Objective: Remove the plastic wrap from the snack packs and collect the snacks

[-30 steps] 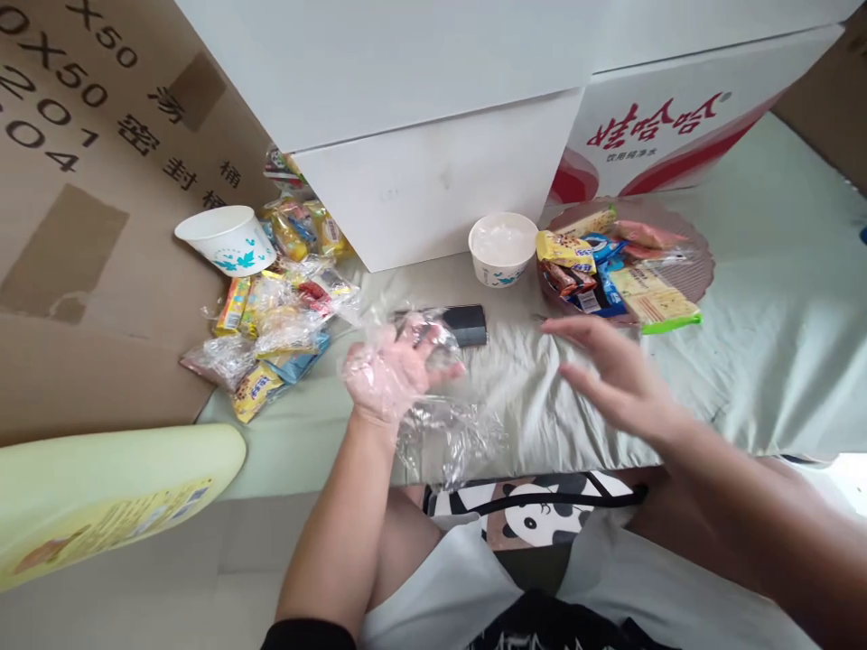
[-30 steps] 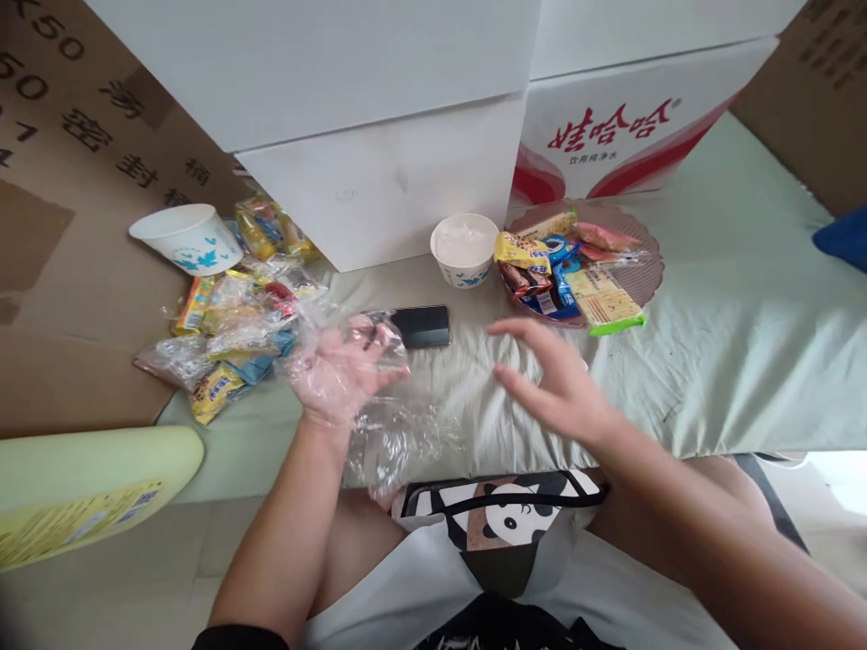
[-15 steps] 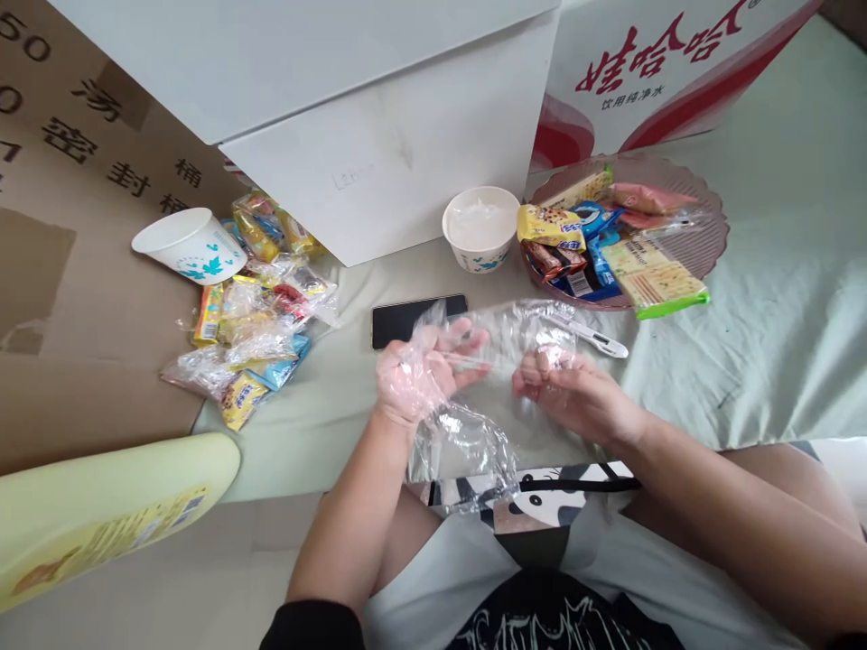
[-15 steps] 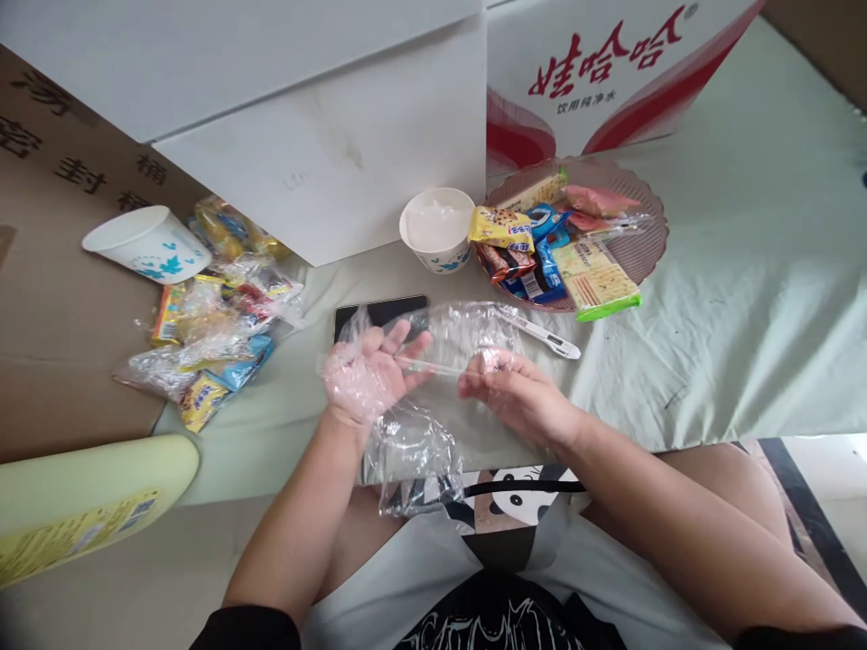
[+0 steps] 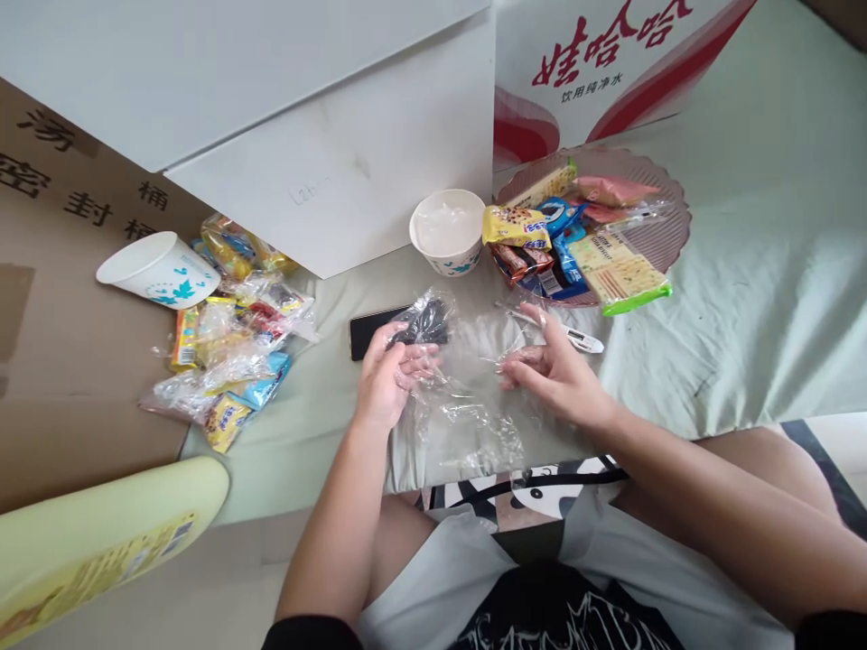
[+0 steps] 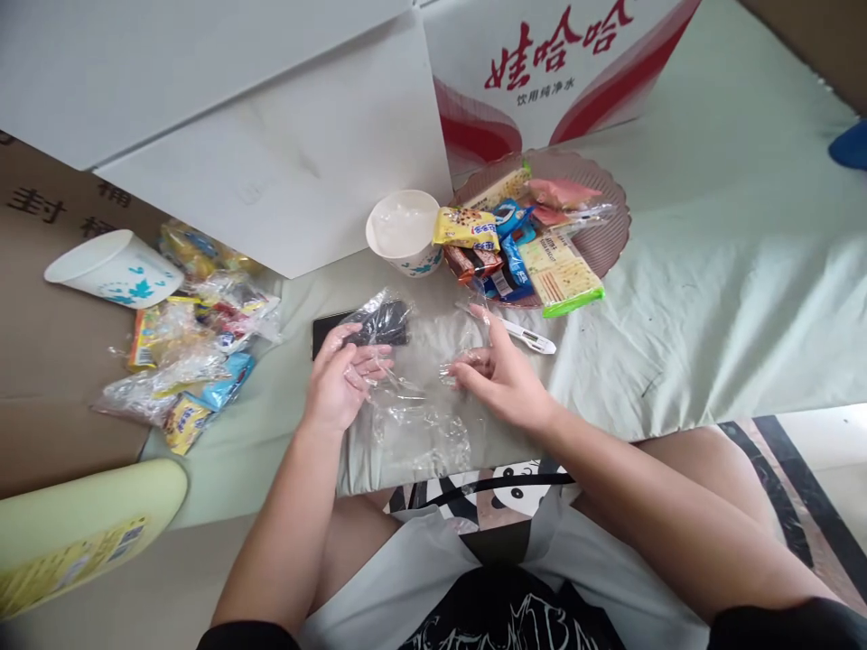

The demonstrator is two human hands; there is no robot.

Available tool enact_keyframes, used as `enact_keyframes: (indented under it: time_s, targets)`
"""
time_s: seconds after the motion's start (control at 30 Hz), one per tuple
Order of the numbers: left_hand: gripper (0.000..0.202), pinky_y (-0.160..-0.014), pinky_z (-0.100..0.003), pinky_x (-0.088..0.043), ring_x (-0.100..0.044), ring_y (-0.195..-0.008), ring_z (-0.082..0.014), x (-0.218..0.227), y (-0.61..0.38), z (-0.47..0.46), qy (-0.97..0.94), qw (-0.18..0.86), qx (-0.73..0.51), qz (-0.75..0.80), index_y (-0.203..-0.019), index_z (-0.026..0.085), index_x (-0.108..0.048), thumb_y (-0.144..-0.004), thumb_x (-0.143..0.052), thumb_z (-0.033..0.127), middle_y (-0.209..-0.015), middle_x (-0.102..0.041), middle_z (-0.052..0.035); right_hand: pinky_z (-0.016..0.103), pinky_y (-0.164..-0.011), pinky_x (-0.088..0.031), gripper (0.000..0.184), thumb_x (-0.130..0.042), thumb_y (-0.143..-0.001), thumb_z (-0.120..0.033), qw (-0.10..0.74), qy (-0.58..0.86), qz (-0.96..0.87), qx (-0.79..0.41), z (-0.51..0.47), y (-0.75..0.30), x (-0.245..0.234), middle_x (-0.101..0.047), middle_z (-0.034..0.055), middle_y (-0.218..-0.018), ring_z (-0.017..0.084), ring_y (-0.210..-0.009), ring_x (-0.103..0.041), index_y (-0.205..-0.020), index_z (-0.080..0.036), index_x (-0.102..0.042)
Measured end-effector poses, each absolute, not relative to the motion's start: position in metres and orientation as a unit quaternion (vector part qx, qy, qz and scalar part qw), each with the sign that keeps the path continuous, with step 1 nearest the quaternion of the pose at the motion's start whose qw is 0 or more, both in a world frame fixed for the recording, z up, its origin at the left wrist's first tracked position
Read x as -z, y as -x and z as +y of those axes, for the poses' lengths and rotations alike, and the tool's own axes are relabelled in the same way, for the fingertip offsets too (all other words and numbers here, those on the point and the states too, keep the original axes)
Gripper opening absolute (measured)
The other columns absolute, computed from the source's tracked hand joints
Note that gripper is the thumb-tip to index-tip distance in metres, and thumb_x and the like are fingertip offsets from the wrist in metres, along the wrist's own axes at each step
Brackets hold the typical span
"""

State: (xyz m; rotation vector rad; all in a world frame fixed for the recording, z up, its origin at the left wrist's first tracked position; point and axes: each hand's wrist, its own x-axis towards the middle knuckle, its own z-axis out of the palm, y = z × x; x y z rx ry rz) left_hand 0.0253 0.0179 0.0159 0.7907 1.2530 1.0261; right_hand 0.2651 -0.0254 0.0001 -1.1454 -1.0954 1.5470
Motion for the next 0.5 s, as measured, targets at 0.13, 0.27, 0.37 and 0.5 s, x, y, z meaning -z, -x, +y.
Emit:
enact_keyframes:
  time_s: [0.13, 0.27, 0.37, 0.5]
  targets:
    - [0.043, -0.045, -0.020, -0.048, -0.069, -0.049, -0.0160, -0.014, -0.017, 0.020, -0.365, 0.524, -0.512, 0.575, -0.119, 0.025, -0.047, -0.082, -0.065, 0.037, -0.063, -0.070, 0.0038, 0.038, -0.064, -0.060, 0.078, -0.062, -0.092, -0.029, 0.459, 0.482, -0.465, -0.583, -0.029, -0.262, 0.002, -0.070, -0.0011, -0.075, 0.020, -0.063, -0.072, -0.153, -0.026, -0.013]
    - [0.046, -0.039, -0.019, -0.043, -0.062, -0.039, -0.0139, -0.016, -0.010, 0.022, -0.377, 0.443, -0.569, 0.581, -0.123, 0.027, -0.045, -0.080, -0.063, 0.029, -0.059, -0.069, 0.0065, 0.034, -0.058, -0.059, 0.059, -0.060, -0.092, -0.026, 0.484, 0.485, -0.471, -0.555, -0.031, -0.260, 0.003, -0.069, -0.0022, -0.074, 0.018, -0.058, -0.069, -0.139, -0.029, -0.026]
    - [0.022, -0.037, -0.018, -0.042, -0.058, -0.036, -0.0127, -0.018, -0.007, 0.024, -0.370, 0.407, -0.601, 0.579, -0.091, 0.022, -0.052, -0.072, -0.063, 0.029, -0.054, -0.067, 0.0056, 0.028, -0.053, -0.055, 0.027, -0.059, -0.092, -0.024, 0.540, 0.481, -0.466, -0.511, -0.031, -0.258, 0.002, -0.064, -0.0052, -0.070, 0.016, -0.059, -0.067, -0.103, -0.030, -0.034]
    - [0.013, -0.036, -0.019, -0.043, -0.058, -0.036, -0.0131, -0.022, -0.003, 0.026, -0.370, 0.403, -0.607, 0.577, -0.070, 0.019, -0.052, -0.065, -0.061, 0.028, -0.051, -0.066, 0.0025, 0.028, -0.056, -0.053, 0.015, -0.048, -0.098, -0.022, 0.549, 0.465, -0.537, -0.439, -0.031, -0.262, -0.002, -0.063, -0.0026, -0.071, 0.014, -0.058, -0.064, -0.087, -0.028, -0.040]
